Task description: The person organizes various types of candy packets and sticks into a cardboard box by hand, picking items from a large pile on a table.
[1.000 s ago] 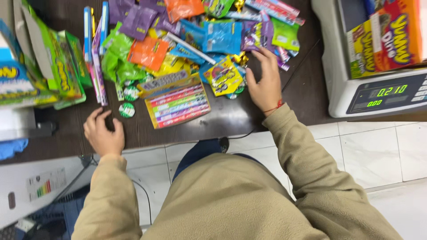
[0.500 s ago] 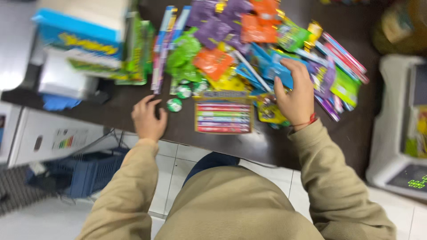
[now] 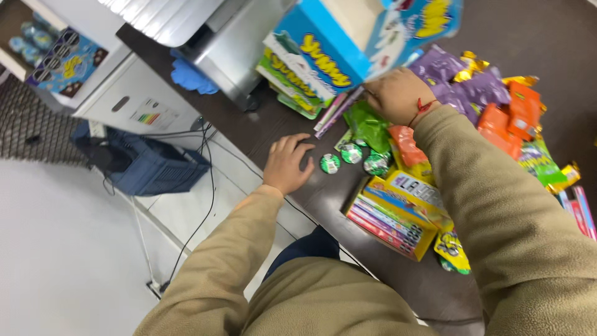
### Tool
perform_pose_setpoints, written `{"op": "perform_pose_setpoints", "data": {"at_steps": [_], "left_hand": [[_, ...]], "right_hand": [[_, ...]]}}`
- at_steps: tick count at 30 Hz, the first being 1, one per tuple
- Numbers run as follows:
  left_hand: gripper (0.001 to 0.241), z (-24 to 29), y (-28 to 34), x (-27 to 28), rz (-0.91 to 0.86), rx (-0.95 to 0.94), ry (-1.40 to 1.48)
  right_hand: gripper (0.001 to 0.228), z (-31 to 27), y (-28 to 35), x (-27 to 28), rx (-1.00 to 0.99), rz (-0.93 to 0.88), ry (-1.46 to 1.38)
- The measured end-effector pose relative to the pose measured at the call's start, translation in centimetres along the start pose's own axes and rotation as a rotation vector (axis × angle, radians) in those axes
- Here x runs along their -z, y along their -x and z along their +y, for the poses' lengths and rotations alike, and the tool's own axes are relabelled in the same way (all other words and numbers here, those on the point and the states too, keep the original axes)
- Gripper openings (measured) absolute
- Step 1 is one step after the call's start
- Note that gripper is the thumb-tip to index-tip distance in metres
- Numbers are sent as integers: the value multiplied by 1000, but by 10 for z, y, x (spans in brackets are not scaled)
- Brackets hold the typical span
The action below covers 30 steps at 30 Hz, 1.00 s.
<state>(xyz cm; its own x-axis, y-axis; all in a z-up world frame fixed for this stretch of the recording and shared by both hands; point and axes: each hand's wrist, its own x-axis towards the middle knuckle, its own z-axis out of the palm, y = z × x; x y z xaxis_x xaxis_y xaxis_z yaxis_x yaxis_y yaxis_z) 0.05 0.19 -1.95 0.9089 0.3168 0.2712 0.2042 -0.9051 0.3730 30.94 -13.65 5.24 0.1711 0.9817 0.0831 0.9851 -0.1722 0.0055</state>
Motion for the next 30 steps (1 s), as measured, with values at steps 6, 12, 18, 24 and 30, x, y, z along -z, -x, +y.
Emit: {"op": "perform_pose_setpoints", "data": {"at_steps": [6,12,18,24,30], "left_hand": [[26,4,-1,6,1,-4,19],[27,5,-2,6,19,-24,24],[27,9,-4,14,11,-35,32],[27,8,-2,11,56,-51,39],[27,7,-3,13,34,-53,51]], "right_hand": [[25,5,-21,-31,195,-92,-219],[26,20,-6,-82,211,-178,-185],[42,-39,-1,24,70,-308,-317],[27,-62,2,-13,343,-492,88],[19,-47,11,11,434,-278,216]]}}
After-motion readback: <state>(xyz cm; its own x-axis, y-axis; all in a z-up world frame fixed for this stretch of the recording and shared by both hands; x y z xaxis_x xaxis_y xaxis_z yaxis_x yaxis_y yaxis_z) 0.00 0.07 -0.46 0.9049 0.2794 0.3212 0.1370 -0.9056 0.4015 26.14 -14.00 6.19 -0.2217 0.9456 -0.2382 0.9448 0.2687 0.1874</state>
